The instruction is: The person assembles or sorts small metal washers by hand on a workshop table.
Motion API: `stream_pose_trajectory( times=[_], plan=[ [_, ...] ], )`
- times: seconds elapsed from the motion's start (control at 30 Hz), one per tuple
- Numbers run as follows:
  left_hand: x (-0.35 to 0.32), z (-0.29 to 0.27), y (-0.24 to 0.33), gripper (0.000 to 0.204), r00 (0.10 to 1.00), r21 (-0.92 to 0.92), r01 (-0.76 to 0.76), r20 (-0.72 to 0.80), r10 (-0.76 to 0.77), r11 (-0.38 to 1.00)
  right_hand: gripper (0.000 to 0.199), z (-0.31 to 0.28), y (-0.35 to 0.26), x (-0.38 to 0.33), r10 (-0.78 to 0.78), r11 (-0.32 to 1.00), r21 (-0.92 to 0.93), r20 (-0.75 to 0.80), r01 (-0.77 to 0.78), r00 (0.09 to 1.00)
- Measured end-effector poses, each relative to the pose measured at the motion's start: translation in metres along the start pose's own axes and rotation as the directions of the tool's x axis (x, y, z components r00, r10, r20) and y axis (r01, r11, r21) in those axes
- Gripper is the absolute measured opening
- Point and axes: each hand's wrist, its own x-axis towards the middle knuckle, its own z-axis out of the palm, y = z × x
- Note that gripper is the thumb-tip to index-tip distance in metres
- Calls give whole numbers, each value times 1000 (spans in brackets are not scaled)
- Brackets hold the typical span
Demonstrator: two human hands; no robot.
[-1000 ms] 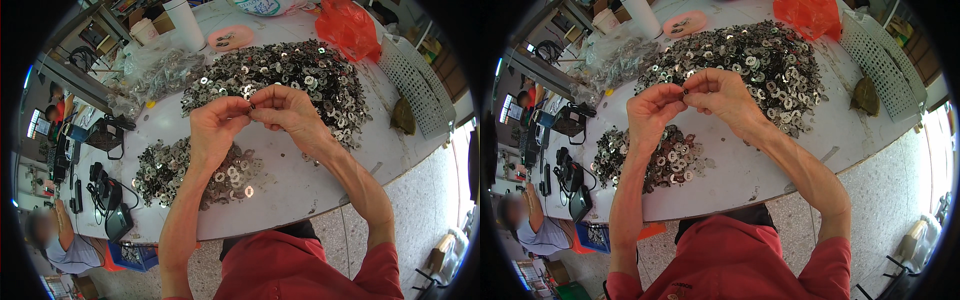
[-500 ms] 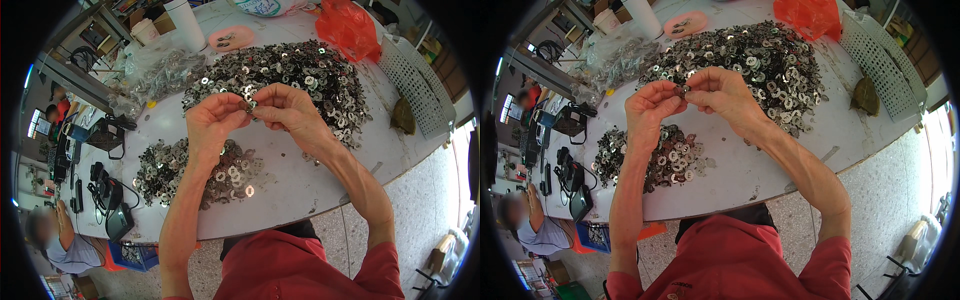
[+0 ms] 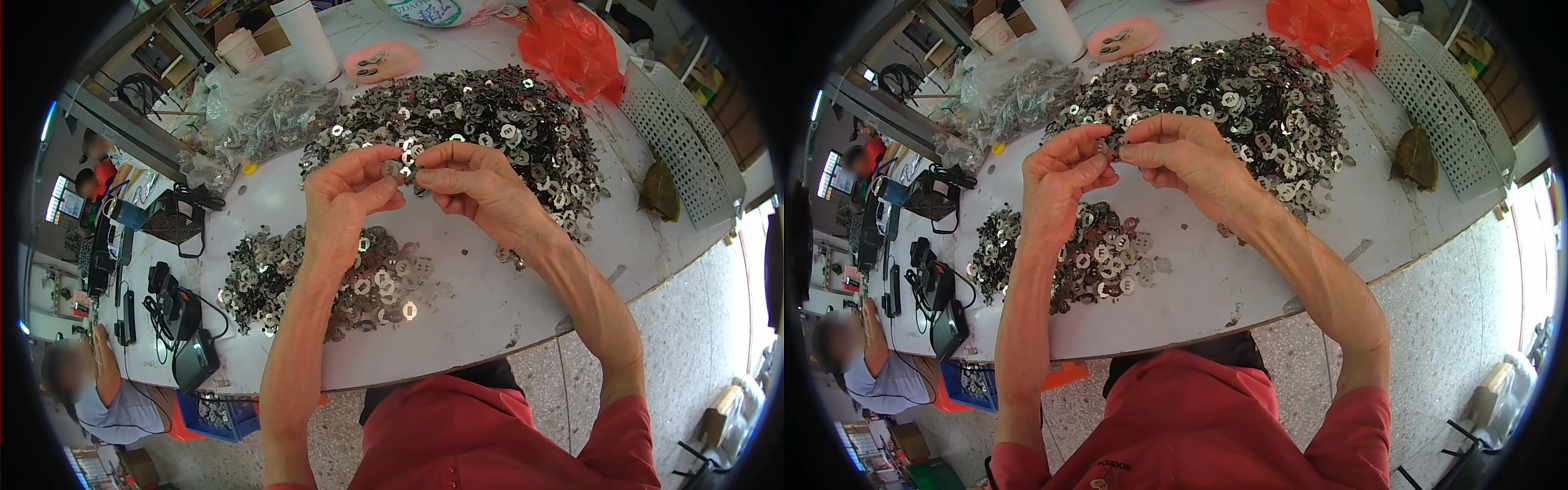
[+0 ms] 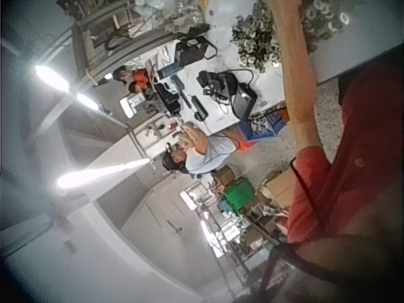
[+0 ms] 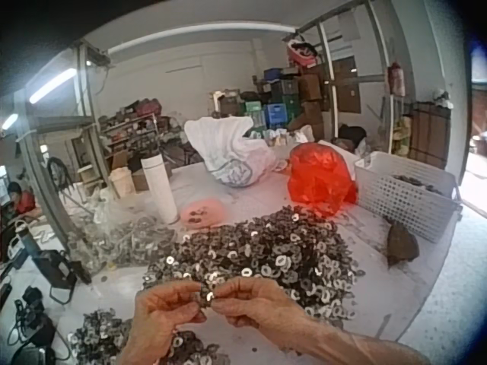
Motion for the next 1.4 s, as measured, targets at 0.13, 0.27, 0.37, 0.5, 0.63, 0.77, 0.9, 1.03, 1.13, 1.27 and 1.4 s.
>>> stream_pose_trajectory(
  times=[0.13, 0.27, 0.37, 0.5, 0.63, 0.77, 0.9, 1.03, 1.13, 1.27, 1.4],
  plan=[
    [0, 1, 1, 24, 999, 10, 30, 34, -30, 999, 23, -2, 1, 1, -10, 1000, -5, 3, 10, 1000],
    [1, -1, 0, 24, 998, 8, 56, 35, -56, 998, 23, -1, 1, 1, -21, 999, -28, -2, 20, 1000],
    [1, -1, -2, 24, 999, 37, 14, 47, -15, 999, 23, -1, 2, 1, -41, 997, -58, 11, 41, 999],
    [-1, 3, -2, 21, 999, 147, -38, 24, 35, 988, 22, -2, 2, 1, -49, 993, -108, 14, 50, 999],
    [-3, 6, 2, 20, 999, 238, -15, 45, 4, 971, 25, 1, -1, -1, -61, 984, -164, 4, 61, 998],
    [-4, 8, 3, 19, 999, 275, -5, 49, -9, 961, 24, 2, 1, -1, -85, 974, -209, -2, 82, 996],
    [-3, 7, 1, 18, 999, 321, -13, 47, -3, 947, 22, 1, 2, 0, -77, 979, -191, -28, 70, 997],
    [-4, 10, 0, 18, 1000, 302, -25, -2, 27, 953, 20, 2, 1, -1, -61, 975, -216, -39, 51, 997],
    [-4, 10, -3, 18, 998, 324, -46, -14, 54, 945, 18, 1, 3, 0, -93, 966, -247, -40, 80, 995],
    [-4, 10, -1, 18, 999, 302, -30, -21, 39, 953, 17, 2, 1, -1, -88, 971, -228, -43, 76, 995],
    [0, 5, -4, 19, 997, 137, 80, 4, -81, 987, 17, 1, 1, -1, -86, 973, -219, -55, 72, 995]
  ],
)
